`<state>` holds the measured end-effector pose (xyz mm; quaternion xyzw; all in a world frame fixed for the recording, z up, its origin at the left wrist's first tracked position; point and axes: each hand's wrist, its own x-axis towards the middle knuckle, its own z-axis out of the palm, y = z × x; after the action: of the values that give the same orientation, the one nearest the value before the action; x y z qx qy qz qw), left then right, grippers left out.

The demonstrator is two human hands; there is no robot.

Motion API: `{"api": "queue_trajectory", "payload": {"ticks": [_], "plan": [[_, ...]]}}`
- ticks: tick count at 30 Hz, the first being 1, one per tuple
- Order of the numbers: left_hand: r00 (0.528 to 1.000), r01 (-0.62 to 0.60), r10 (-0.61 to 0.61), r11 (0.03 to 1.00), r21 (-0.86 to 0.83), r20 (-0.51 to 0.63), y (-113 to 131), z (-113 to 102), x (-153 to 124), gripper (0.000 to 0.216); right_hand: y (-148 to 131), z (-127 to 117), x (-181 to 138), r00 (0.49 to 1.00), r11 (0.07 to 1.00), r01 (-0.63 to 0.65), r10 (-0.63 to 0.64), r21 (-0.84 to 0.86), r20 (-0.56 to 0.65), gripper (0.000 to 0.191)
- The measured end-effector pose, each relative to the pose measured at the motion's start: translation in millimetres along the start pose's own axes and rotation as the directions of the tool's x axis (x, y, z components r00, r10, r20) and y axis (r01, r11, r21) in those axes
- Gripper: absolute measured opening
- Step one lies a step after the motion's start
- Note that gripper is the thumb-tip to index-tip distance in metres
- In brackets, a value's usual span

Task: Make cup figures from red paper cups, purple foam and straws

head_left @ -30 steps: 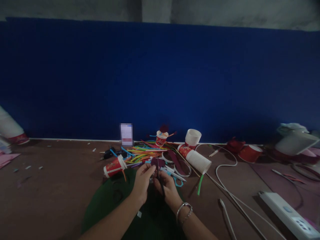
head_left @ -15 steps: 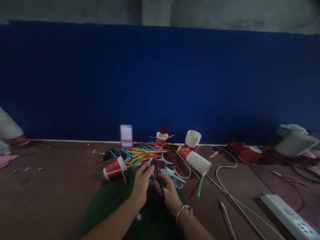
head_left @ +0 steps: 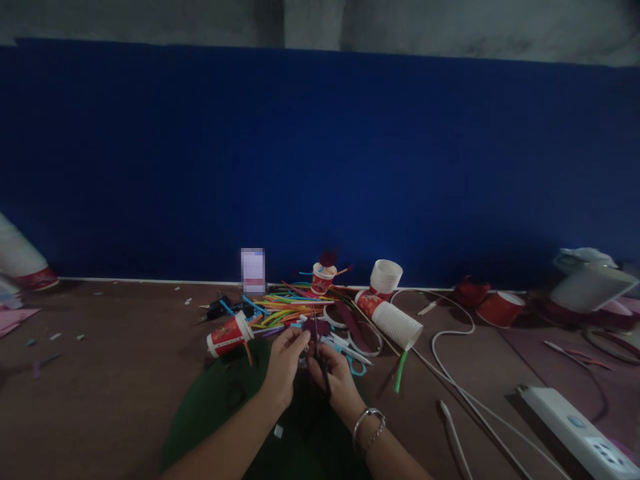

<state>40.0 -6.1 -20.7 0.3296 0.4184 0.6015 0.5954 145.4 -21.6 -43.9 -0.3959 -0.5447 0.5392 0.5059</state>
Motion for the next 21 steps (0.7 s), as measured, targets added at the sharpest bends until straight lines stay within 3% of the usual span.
{"api": "queue_trajectory", "payload": {"ticks": [14, 21], "plan": [[0.998, -0.065, 0.061, 0.989, 0.132, 0.036, 5, 0, 1, 0.022, 1, -1, 0, 1.000, 0.999, -0.014, 0.014, 0.029, 0.017, 0.029], [0.997, -0.065, 0.059, 0.990, 0.122, 0.053, 10, 1, 0, 0.022, 1, -2, -1, 1.000, 1.000, 0.008, -0.008, 0.012, 0.018, 0.029]]}}
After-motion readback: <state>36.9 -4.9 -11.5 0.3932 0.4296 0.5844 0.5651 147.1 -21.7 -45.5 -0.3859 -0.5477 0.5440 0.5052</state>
